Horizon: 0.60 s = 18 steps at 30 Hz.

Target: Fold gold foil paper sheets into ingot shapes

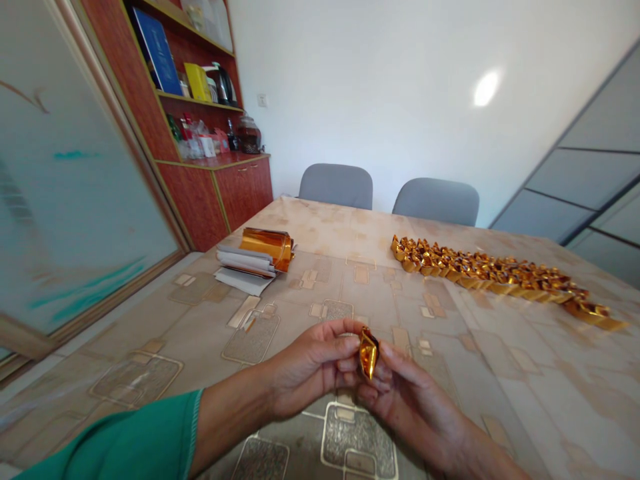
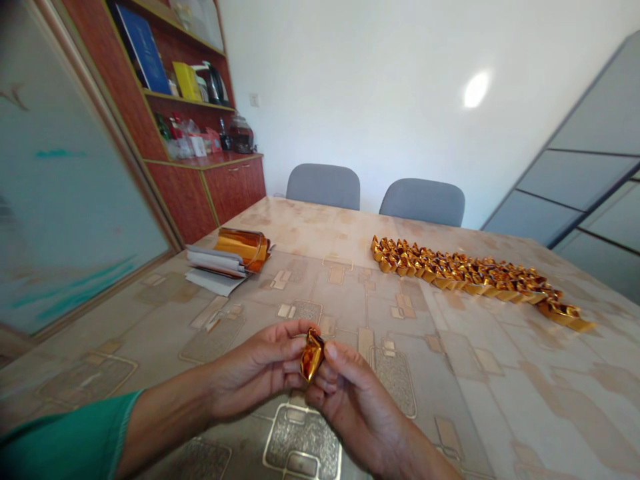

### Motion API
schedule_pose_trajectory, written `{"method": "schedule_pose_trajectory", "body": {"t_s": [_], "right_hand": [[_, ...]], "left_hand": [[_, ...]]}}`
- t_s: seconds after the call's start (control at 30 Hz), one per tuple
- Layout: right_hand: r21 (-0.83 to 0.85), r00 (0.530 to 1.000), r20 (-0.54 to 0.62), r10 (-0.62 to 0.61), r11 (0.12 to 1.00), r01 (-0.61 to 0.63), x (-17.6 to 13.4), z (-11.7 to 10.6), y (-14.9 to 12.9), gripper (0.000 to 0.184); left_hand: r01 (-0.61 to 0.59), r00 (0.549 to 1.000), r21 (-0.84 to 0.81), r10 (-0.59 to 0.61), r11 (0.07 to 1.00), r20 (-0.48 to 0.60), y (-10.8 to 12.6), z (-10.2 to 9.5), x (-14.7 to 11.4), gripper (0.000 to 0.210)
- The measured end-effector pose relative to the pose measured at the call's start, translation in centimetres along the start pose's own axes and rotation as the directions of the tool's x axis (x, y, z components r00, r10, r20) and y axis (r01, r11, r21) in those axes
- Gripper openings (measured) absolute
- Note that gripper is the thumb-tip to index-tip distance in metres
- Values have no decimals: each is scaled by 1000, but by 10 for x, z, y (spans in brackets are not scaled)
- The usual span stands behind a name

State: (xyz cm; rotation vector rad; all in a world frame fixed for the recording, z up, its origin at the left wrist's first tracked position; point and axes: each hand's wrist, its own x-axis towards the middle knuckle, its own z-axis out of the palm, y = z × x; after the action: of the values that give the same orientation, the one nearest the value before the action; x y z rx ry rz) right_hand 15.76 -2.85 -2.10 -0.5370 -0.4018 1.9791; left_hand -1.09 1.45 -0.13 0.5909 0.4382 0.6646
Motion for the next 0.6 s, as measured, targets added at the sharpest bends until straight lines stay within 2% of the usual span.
{"method": "schedule_pose_trajectory", "body": {"t_s": [0.23, 0.37, 0.6], "right_hand": [[-24, 1000, -18, -8, 1000, 8, 1, 1, -2, 19], [-106, 999, 31, -41, 993, 44, 0, 5, -1, 17], [-220, 996, 2, -85, 972, 83, 0, 7, 2, 20]], "left_hand": [[-7, 1000, 11, 7, 1000, 12, -1, 1, -1, 31], [-40, 998, 40, 39, 998, 43, 0, 7, -5, 32], [-80, 991, 182, 98, 980, -89, -5, 12, -7, 21]]}}
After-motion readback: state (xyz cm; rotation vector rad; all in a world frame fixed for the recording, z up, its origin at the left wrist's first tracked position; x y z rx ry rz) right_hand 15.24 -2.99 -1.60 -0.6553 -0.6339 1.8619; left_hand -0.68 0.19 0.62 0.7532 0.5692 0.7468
